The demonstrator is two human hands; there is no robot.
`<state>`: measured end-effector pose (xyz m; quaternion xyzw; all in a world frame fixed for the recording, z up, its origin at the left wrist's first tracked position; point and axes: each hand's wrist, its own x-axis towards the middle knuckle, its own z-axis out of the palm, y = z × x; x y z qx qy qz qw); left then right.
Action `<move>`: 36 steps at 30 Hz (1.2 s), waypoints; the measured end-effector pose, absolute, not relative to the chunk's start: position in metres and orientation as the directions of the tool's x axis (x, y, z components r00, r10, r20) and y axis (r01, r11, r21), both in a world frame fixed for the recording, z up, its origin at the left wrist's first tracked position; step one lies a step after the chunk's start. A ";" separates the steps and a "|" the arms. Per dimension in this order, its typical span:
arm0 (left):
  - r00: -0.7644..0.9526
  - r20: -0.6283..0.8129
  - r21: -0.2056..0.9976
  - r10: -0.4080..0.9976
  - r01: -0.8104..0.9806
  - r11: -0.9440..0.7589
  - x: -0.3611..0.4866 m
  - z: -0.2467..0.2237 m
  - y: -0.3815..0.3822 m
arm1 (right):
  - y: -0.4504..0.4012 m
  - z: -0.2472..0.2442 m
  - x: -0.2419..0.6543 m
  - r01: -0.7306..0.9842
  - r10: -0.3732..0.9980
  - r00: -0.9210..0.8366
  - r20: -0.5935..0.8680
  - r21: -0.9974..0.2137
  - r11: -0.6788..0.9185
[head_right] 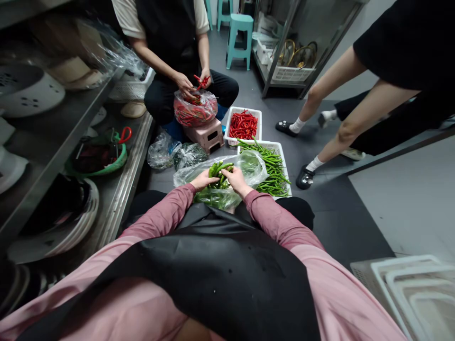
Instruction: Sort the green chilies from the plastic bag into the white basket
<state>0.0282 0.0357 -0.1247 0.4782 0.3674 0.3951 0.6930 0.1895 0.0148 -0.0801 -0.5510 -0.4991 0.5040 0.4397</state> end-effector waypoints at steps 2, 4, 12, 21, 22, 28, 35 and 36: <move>0.337 -0.121 0.976 0.934 -0.132 0.174 0.031 -0.128 0.036 | 0.018 -0.081 0.190 0.313 1.000 0.023 0.016 -0.950 0.008; 0.257 -0.123 0.987 0.959 -0.070 0.145 0.034 -0.130 0.035 | 0.024 -0.081 0.193 0.536 0.988 0.005 0.152 -0.835 0.125; 0.082 -0.139 0.938 0.987 -0.307 0.158 0.025 -0.115 0.044 | 0.044 -0.085 0.212 0.704 0.993 0.118 0.011 -0.707 -0.076; 0.184 -0.265 0.833 0.947 -0.452 0.321 0.015 -0.114 0.043 | 0.020 -0.106 0.189 0.718 0.961 -0.251 -0.112 -0.688 0.107; 0.189 -0.258 0.842 0.947 -0.437 0.316 0.016 -0.115 0.041 | 0.018 -0.110 0.184 0.696 0.958 -0.269 -0.094 -0.707 0.126; 0.155 -0.162 0.941 0.975 -0.274 0.200 0.013 -0.115 0.042 | 0.030 -0.099 0.178 0.657 0.987 -0.159 -0.033 -0.749 0.081; 0.360 -0.086 0.938 0.929 -0.286 0.198 0.025 -0.092 0.037 | 0.062 -0.038 0.187 0.456 0.983 -0.183 0.008 -0.885 0.092; 0.356 -0.065 0.933 0.932 -0.310 0.184 0.029 -0.087 0.036 | 0.063 -0.032 0.183 0.476 0.985 -0.169 0.015 -0.874 0.095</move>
